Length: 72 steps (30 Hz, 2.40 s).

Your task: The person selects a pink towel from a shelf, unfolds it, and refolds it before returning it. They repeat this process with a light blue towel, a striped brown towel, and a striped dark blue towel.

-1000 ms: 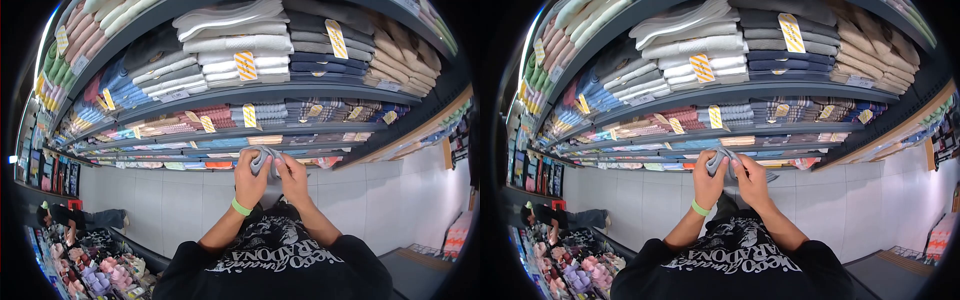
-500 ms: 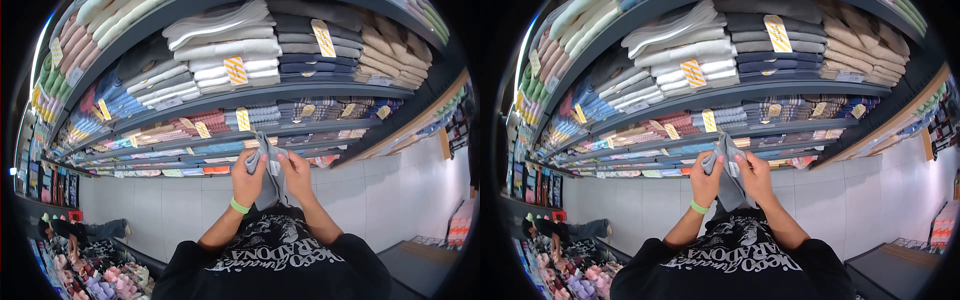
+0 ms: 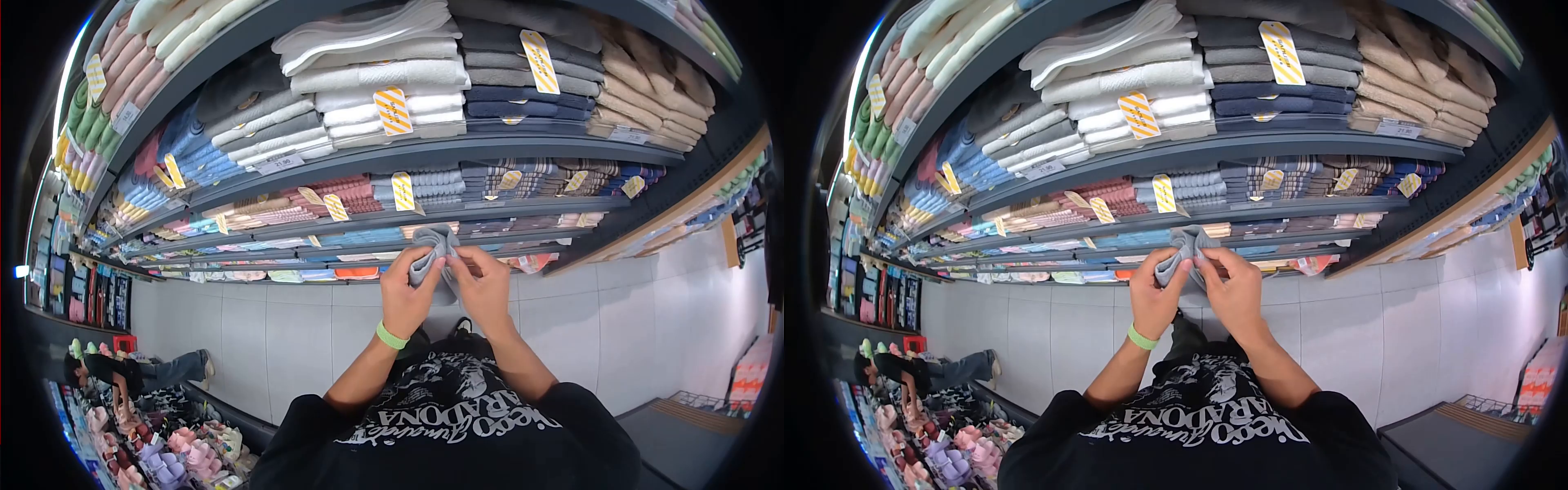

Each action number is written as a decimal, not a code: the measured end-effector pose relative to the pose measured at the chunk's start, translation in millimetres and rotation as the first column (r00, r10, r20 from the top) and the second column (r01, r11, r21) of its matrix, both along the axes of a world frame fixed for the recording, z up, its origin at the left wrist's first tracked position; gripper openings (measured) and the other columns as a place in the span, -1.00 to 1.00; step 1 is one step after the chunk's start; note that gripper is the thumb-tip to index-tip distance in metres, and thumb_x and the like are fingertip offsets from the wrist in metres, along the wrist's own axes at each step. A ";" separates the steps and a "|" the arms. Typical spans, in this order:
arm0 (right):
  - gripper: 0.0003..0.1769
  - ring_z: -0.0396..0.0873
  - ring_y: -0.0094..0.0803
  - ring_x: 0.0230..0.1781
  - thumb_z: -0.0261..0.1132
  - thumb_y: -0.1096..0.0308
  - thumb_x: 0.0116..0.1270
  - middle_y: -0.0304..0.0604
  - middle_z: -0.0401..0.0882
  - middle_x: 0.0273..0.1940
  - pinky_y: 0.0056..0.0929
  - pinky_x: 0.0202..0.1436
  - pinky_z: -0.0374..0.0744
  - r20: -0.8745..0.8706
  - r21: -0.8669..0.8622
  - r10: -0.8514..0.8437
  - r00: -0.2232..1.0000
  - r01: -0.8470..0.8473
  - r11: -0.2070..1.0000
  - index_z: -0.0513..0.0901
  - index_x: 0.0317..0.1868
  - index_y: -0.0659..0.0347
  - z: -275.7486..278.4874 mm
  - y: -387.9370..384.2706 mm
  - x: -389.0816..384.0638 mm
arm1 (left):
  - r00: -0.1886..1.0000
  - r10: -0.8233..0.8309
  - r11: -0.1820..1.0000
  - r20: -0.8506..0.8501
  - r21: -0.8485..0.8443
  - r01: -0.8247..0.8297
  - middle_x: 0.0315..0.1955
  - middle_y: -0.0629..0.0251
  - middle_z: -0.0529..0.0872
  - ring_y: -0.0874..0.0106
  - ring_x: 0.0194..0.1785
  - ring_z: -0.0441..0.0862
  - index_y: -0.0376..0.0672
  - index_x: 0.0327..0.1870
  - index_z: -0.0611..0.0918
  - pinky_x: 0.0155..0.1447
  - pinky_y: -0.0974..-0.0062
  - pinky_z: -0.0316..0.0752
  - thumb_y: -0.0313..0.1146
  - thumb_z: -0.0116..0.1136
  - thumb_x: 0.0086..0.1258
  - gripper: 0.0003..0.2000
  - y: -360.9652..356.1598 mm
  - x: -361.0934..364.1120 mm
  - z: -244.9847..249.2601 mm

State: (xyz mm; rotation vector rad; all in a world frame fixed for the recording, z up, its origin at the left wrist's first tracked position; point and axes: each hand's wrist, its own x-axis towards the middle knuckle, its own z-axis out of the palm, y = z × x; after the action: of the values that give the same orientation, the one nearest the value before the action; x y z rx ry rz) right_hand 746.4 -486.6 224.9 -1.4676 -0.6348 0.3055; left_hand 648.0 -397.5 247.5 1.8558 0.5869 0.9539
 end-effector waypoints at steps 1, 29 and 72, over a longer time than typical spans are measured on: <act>-0.86 0.66 -0.51 -0.42 0.43 0.49 0.26 -0.11 0.73 -0.30 -0.53 -0.32 0.60 -0.001 -0.002 0.007 1.000 -0.007 1.000 0.71 -0.19 0.35 2.4 0.6 -0.6 | 1.000 0.007 1.000 -0.001 -0.002 -0.007 -0.28 0.30 0.72 0.61 -0.20 0.59 -0.36 -0.08 0.65 -0.11 0.64 0.48 -0.50 0.33 0.36 -0.81 0.2 -1.9 0.3; -0.89 0.72 -0.43 -0.38 0.41 0.56 0.26 -0.08 0.73 -0.32 -0.54 -0.29 0.65 0.158 0.023 -0.024 0.987 0.020 1.000 0.72 -0.20 0.36 28.9 -2.6 -6.2 | 0.999 0.023 0.998 0.025 0.051 -0.024 -0.27 0.17 0.74 0.43 -0.23 0.69 -0.37 -0.12 0.73 -0.11 0.55 0.54 -0.60 0.37 0.22 -0.80 2.0 -4.1 5.3; -0.83 0.65 -0.59 -0.34 0.37 0.46 0.35 -0.20 0.71 -0.32 -0.59 -0.29 0.62 -0.033 0.022 0.106 0.994 -0.105 0.994 0.65 -0.09 0.33 23.0 -14.6 6.4 | 0.988 -0.150 0.985 0.021 0.087 0.148 -0.25 0.24 0.71 0.51 -0.19 0.63 -0.40 -0.09 0.71 -0.14 0.58 0.50 -0.60 0.33 0.27 -0.80 -6.1 -10.0 6.7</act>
State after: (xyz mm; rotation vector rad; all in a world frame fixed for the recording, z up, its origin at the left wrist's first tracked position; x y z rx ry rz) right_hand 752.8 -501.2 247.9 -1.4090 -0.6874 0.4042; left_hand 638.0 -403.5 254.1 1.9293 0.3899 0.9160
